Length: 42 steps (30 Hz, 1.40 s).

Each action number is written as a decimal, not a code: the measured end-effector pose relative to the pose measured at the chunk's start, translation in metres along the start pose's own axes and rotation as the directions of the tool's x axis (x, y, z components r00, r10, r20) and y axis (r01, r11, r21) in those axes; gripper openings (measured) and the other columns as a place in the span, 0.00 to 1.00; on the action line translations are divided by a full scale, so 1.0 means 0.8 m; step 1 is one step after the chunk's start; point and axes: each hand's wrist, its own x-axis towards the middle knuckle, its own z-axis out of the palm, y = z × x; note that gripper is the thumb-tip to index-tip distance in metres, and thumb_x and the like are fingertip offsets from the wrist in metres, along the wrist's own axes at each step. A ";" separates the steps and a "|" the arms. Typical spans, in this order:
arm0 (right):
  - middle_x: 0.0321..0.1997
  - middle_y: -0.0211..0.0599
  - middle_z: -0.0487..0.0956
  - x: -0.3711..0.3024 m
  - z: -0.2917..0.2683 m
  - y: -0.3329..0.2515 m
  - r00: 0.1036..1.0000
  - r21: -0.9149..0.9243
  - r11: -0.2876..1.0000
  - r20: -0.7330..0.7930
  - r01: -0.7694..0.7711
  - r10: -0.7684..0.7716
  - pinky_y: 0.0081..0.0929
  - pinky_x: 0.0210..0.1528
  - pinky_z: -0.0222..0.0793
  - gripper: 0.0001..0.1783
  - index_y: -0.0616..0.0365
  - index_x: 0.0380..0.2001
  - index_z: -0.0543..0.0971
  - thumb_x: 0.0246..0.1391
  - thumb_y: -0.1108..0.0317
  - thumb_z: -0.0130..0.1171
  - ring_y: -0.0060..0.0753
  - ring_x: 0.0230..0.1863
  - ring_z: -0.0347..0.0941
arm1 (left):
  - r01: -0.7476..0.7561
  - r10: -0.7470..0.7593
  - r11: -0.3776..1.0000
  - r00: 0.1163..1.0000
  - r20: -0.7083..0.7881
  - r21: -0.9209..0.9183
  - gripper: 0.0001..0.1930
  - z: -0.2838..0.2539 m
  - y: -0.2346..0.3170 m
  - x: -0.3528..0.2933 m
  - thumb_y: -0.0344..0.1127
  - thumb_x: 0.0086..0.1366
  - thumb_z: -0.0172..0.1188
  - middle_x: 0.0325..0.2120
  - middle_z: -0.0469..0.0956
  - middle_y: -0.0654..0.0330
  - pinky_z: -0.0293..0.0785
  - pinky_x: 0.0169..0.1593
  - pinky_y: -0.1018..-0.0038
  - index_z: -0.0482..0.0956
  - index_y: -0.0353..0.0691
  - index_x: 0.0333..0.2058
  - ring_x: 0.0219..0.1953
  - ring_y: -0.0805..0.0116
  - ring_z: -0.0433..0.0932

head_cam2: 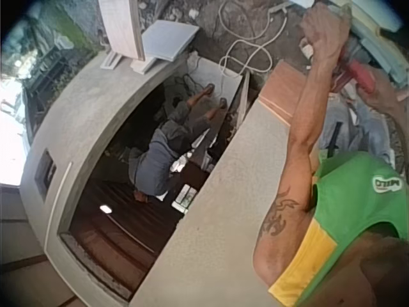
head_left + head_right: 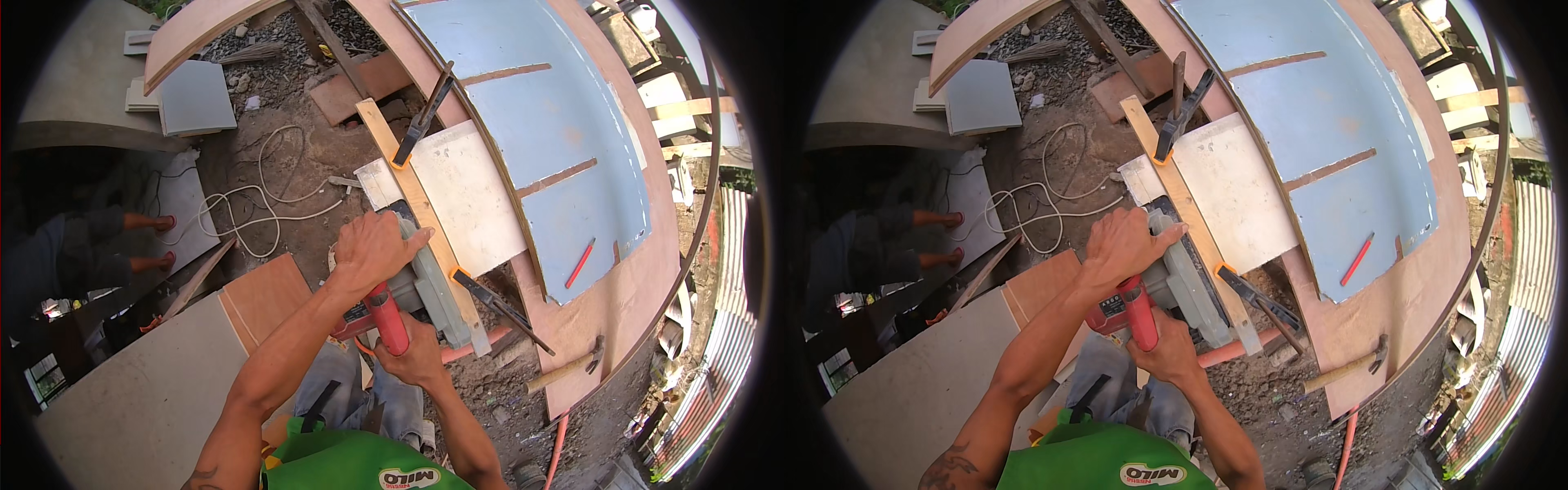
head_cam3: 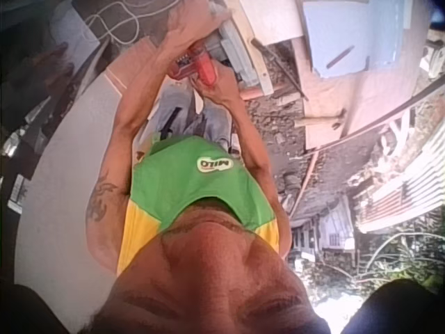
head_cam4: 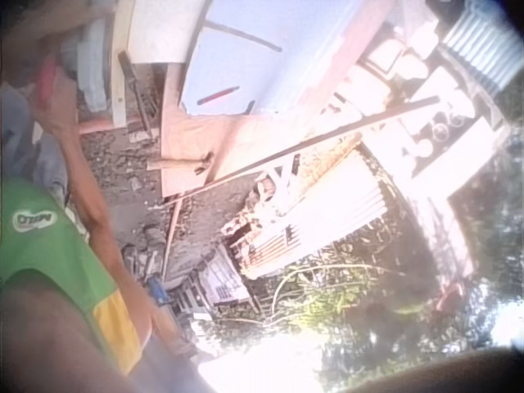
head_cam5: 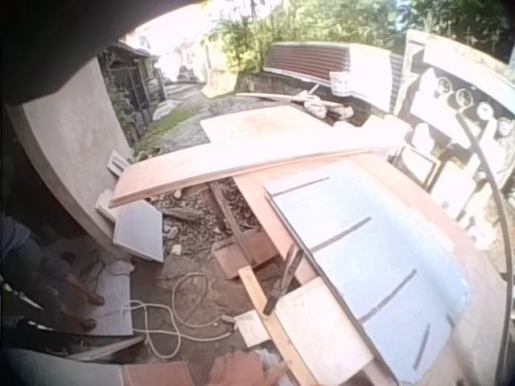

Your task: The person measures a wooden board using a tape measure and a pencil, secures a guide board with clamps, and then cuts the board using a circular saw.

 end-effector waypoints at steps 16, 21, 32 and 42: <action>0.25 0.45 0.77 0.008 0.000 -0.005 0.999 0.017 0.999 0.010 -0.032 0.032 0.36 0.33 0.73 0.20 0.61 0.40 0.76 0.41 0.69 0.65 0.48 0.24 0.75 | 0.005 -0.005 1.000 1.000 -0.019 0.004 0.36 -0.005 -0.003 0.007 0.65 0.60 0.57 0.29 0.81 0.38 0.77 0.40 0.52 0.82 0.27 0.29 0.35 0.42 0.82; 0.24 0.45 0.76 0.012 0.002 -0.007 1.000 0.022 1.000 0.008 -0.018 0.018 0.36 0.32 0.73 0.19 0.62 0.39 0.75 0.41 0.70 0.65 0.49 0.24 0.75 | 0.013 -0.012 1.000 1.000 -0.017 0.009 0.36 -0.007 -0.005 0.010 0.65 0.60 0.57 0.29 0.81 0.38 0.77 0.41 0.53 0.82 0.27 0.29 0.35 0.42 0.82; 0.25 0.48 0.77 0.020 0.002 -0.013 0.999 0.016 0.999 0.022 -0.044 0.043 0.38 0.33 0.73 0.18 0.62 0.38 0.75 0.41 0.69 0.64 0.54 0.26 0.75 | 0.026 -0.026 0.999 0.999 -0.031 0.025 0.37 -0.013 -0.006 0.015 0.67 0.60 0.57 0.30 0.81 0.37 0.78 0.41 0.53 0.82 0.27 0.30 0.36 0.41 0.82; 0.26 0.49 0.77 0.023 0.004 -0.011 1.000 0.043 0.999 0.003 -0.021 0.021 0.38 0.34 0.73 0.18 0.61 0.39 0.75 0.42 0.69 0.64 0.55 0.27 0.76 | 0.046 -0.046 0.999 0.999 -0.021 0.012 0.41 -0.014 -0.008 0.020 0.70 0.57 0.57 0.30 0.80 0.34 0.77 0.41 0.54 0.81 0.24 0.32 0.36 0.40 0.82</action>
